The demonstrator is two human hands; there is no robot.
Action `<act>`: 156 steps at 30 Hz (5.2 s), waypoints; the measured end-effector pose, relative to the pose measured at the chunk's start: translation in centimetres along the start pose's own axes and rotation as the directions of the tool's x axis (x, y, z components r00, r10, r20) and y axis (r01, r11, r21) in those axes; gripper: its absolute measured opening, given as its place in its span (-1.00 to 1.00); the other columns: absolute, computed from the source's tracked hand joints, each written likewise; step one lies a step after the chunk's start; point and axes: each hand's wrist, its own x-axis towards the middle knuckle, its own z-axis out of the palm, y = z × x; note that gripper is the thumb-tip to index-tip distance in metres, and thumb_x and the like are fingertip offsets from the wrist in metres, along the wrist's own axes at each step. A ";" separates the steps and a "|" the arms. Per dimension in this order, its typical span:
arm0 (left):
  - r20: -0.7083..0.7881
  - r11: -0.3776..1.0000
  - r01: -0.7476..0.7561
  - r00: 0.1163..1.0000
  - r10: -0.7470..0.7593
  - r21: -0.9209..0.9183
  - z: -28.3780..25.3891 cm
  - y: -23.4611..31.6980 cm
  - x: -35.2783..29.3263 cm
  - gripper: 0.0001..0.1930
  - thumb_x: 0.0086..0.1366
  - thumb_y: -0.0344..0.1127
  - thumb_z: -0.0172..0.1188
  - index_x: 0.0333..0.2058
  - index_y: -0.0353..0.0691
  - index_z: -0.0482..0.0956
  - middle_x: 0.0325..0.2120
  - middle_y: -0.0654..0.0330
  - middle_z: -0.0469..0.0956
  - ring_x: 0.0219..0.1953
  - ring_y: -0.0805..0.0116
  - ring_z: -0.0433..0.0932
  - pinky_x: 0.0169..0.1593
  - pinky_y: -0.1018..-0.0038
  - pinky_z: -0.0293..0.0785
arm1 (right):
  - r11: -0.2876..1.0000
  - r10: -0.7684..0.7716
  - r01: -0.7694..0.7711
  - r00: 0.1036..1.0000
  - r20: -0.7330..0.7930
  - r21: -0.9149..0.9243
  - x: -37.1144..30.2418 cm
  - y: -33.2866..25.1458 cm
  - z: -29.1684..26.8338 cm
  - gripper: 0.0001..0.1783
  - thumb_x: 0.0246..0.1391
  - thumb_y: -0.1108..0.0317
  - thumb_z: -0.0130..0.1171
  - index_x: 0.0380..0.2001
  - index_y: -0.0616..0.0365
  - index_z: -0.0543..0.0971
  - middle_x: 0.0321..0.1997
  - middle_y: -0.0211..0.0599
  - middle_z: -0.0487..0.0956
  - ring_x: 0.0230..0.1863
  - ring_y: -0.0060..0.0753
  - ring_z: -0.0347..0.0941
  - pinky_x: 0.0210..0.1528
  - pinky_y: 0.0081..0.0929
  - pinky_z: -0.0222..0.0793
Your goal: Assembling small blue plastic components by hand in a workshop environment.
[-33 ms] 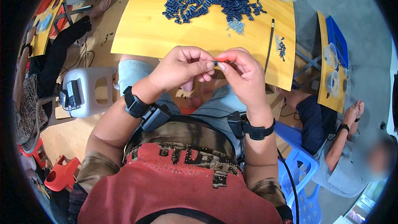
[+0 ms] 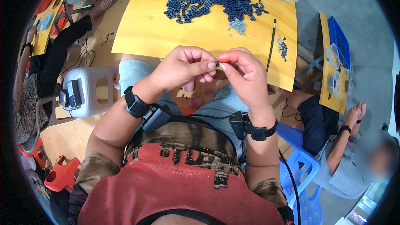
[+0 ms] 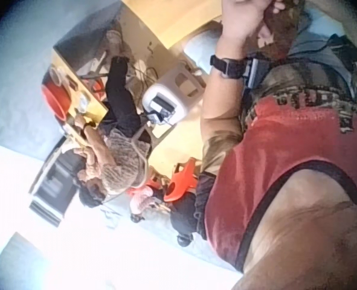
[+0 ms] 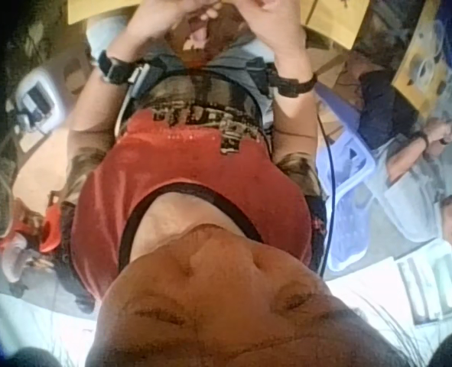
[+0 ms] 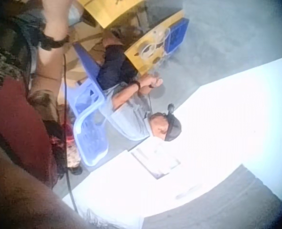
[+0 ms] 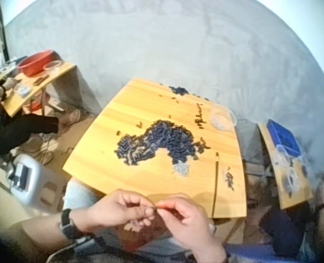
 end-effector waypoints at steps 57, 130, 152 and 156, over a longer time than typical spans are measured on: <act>0.008 0.991 0.023 1.000 -0.022 -0.134 -1.1 -0.3 0.2 -0.84 0.22 -0.41 0.12 -0.24 -0.35 0.52 -0.41 0.17 0.58 -0.40 0.47 0.56 -0.29 0.58 0.52 | 0.997 0.012 -0.012 1.000 -0.004 -0.075 1.3 -0.6 0.2 -0.89 -0.12 0.56 0.20 -0.43 0.23 0.57 -0.46 -0.32 0.54 -0.45 -0.56 0.44 -0.42 -0.63 0.33; -0.173 0.870 0.214 0.932 -0.317 -0.444 1.4 -7.6 0.7 -0.84 0.31 -0.29 -0.02 -0.26 -0.19 0.49 -0.38 0.29 0.52 -0.34 0.50 0.48 -0.23 0.55 0.44 | 0.818 -0.043 0.043 0.999 0.014 -0.574 -2.6 4.8 3.3 -0.75 -0.30 0.55 0.18 -0.42 0.23 0.43 -0.43 -0.18 0.42 -0.38 -0.21 0.40 -0.34 -0.38 0.37; -0.424 0.859 0.065 0.849 -0.315 -0.508 3.9 -6.4 1.1 -0.83 0.29 -0.38 -0.04 -0.40 -0.29 0.51 -0.51 0.24 0.50 -0.58 0.51 0.43 -0.50 0.62 0.36 | 0.855 -0.020 0.059 0.997 0.080 -0.516 -1.6 4.9 2.5 -0.84 -0.30 0.49 0.23 -0.57 0.21 0.44 -0.51 -0.14 0.43 -0.40 -0.06 0.38 -0.37 -0.24 0.32; -0.407 0.879 0.130 0.848 -0.338 -0.459 3.8 -6.0 1.2 -0.85 0.28 -0.37 -0.02 -0.38 -0.25 0.52 -0.50 0.28 0.51 -0.54 0.54 0.43 -0.48 0.64 0.35 | 0.881 0.030 0.007 0.997 0.070 -0.473 -1.4 4.7 2.2 -0.84 -0.29 0.53 0.22 -0.55 0.24 0.45 -0.51 -0.13 0.44 -0.46 -0.12 0.39 -0.42 -0.33 0.33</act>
